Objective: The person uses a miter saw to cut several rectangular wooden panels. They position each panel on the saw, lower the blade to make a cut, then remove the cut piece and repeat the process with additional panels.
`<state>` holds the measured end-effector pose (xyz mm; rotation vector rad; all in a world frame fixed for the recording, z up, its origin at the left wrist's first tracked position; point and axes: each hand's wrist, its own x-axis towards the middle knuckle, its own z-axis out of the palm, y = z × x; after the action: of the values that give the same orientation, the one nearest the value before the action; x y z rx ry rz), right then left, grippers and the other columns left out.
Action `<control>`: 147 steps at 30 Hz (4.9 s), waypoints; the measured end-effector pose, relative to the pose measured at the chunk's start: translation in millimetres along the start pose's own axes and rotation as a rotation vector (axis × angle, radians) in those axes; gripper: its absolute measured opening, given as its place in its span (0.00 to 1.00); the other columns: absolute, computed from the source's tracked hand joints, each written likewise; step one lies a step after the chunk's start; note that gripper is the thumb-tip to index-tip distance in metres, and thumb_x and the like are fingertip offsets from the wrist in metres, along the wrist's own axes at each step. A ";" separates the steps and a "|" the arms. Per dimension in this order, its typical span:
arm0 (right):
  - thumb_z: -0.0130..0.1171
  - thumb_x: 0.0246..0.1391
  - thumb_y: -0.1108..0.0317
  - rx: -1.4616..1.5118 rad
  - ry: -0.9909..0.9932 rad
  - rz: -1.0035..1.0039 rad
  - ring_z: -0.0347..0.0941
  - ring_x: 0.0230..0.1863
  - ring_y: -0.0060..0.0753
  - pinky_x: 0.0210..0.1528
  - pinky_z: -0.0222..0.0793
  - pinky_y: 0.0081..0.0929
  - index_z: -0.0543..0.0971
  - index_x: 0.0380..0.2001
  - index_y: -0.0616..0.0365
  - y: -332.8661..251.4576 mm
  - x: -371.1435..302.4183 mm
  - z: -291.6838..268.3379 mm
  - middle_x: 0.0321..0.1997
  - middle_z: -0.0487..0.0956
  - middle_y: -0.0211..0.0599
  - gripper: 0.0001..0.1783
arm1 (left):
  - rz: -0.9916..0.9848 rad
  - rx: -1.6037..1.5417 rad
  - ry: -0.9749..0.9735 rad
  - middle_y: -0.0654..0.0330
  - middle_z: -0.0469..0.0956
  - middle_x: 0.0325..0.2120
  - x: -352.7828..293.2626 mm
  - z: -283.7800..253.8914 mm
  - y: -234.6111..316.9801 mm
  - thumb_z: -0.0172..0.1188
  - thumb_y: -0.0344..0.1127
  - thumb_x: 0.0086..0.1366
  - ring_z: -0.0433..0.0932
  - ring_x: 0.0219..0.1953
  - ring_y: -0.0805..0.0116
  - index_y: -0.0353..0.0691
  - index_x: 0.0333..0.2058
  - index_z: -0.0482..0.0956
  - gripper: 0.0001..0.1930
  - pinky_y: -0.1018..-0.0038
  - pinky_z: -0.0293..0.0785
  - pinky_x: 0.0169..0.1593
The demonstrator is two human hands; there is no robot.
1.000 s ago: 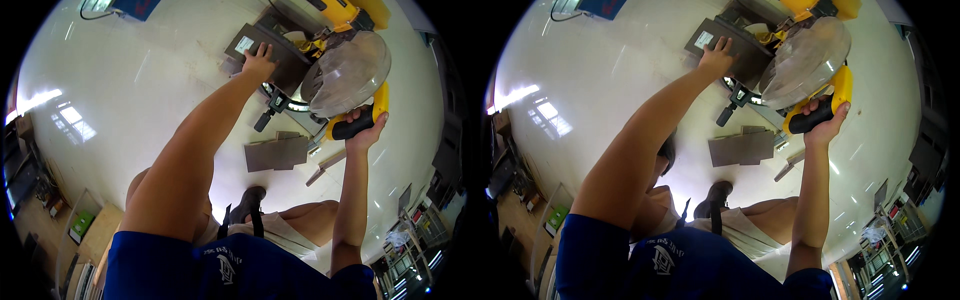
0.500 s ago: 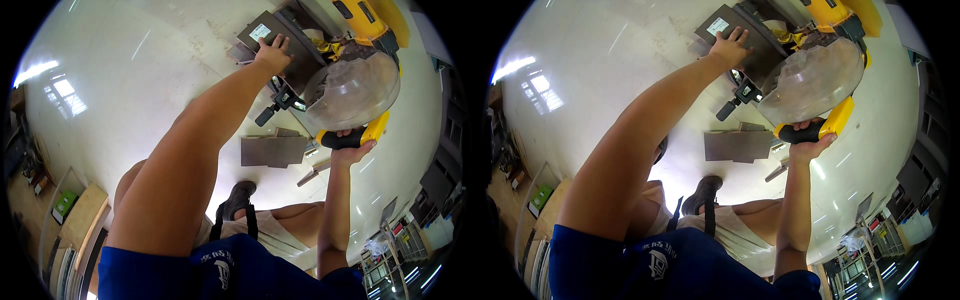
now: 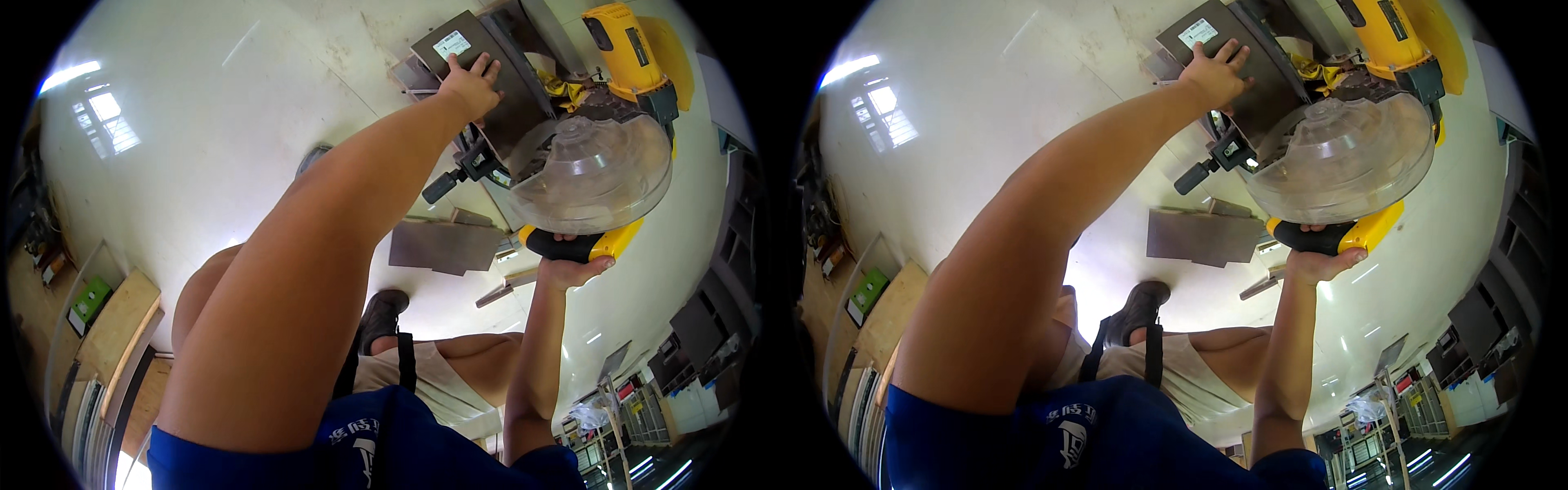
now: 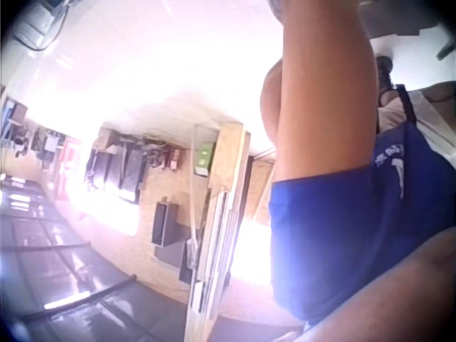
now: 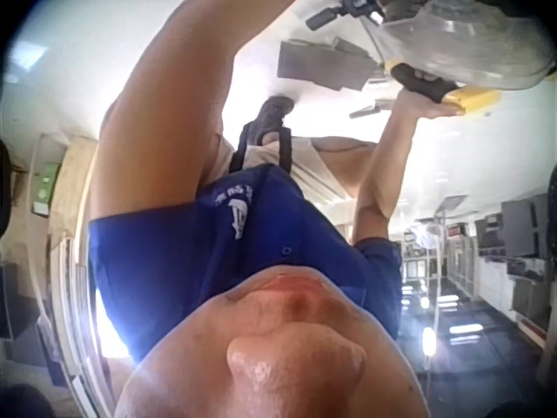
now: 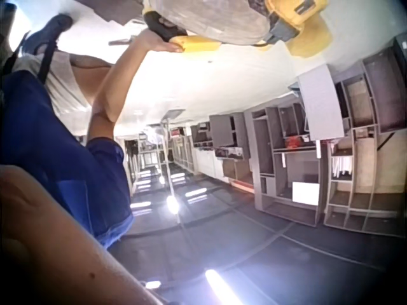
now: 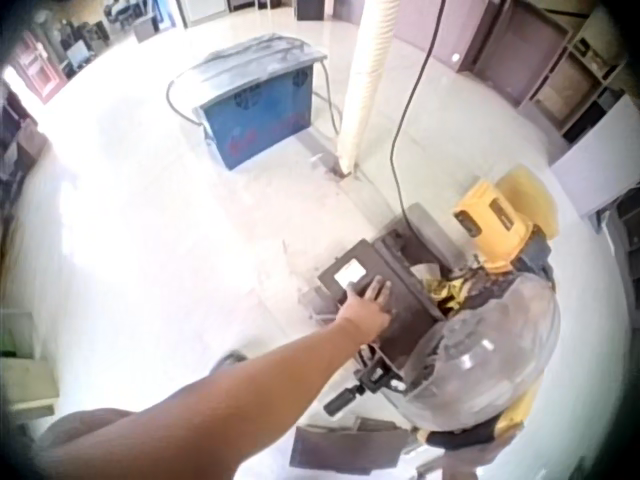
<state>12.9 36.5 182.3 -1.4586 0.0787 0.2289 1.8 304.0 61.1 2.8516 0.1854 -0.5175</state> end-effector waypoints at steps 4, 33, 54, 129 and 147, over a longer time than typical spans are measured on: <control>0.49 0.48 0.23 -0.003 -0.014 -0.001 0.63 0.24 0.26 0.26 0.64 0.25 0.64 0.55 0.47 1.6 -0.4 -1.2 0.28 0.68 0.30 0.44 | -0.005 0.025 0.009 0.58 0.47 0.70 0.0 0.2 -0.1 0.67 0.55 0.53 0.44 0.72 0.54 0.68 0.62 0.66 0.36 0.33 0.59 0.59; 0.47 0.51 0.26 -0.105 0.072 -0.146 0.64 0.29 0.28 0.28 0.64 0.26 0.61 0.61 0.48 25.5 -3.3 -10.3 0.38 0.68 0.33 0.46 | -0.011 0.036 0.009 0.58 0.46 0.71 -0.4 -4.3 -0.1 0.66 0.55 0.54 0.43 0.72 0.54 0.68 0.62 0.65 0.36 0.33 0.58 0.59; 0.46 0.50 0.24 -0.118 -0.036 -0.228 0.63 0.22 0.27 0.23 0.63 0.24 0.60 0.61 0.47 32.9 -2.1 -1.2 0.30 0.69 0.32 0.46 | -0.045 0.020 0.007 0.60 0.46 0.71 -1.2 -6.3 2.4 0.67 0.53 0.52 0.43 0.72 0.55 0.67 0.63 0.65 0.38 0.30 0.54 0.59; 0.40 0.52 0.22 -0.257 -0.146 -0.299 0.59 0.65 0.45 0.66 0.59 0.43 0.46 0.68 0.59 77.5 -18.9 -22.7 0.69 0.53 0.51 0.58 | 0.065 -0.096 0.087 0.47 0.51 0.68 -9.6 -19.6 -8.6 0.70 0.49 0.49 0.47 0.70 0.46 0.55 0.56 0.74 0.33 0.30 0.60 0.56; 0.37 0.53 0.23 -0.366 -0.076 -0.434 0.64 0.59 0.43 0.63 0.62 0.39 0.52 0.65 0.64 76.1 -17.9 -16.8 0.61 0.64 0.53 0.55 | 0.046 -0.096 0.107 0.47 0.52 0.68 -15.9 -24.6 -9.2 0.65 0.45 0.55 0.49 0.70 0.45 0.53 0.55 0.75 0.27 0.30 0.60 0.55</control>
<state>-18.5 25.2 109.7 -1.7869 -0.3557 -0.0618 -6.4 317.8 87.3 2.7840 0.1589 -0.3380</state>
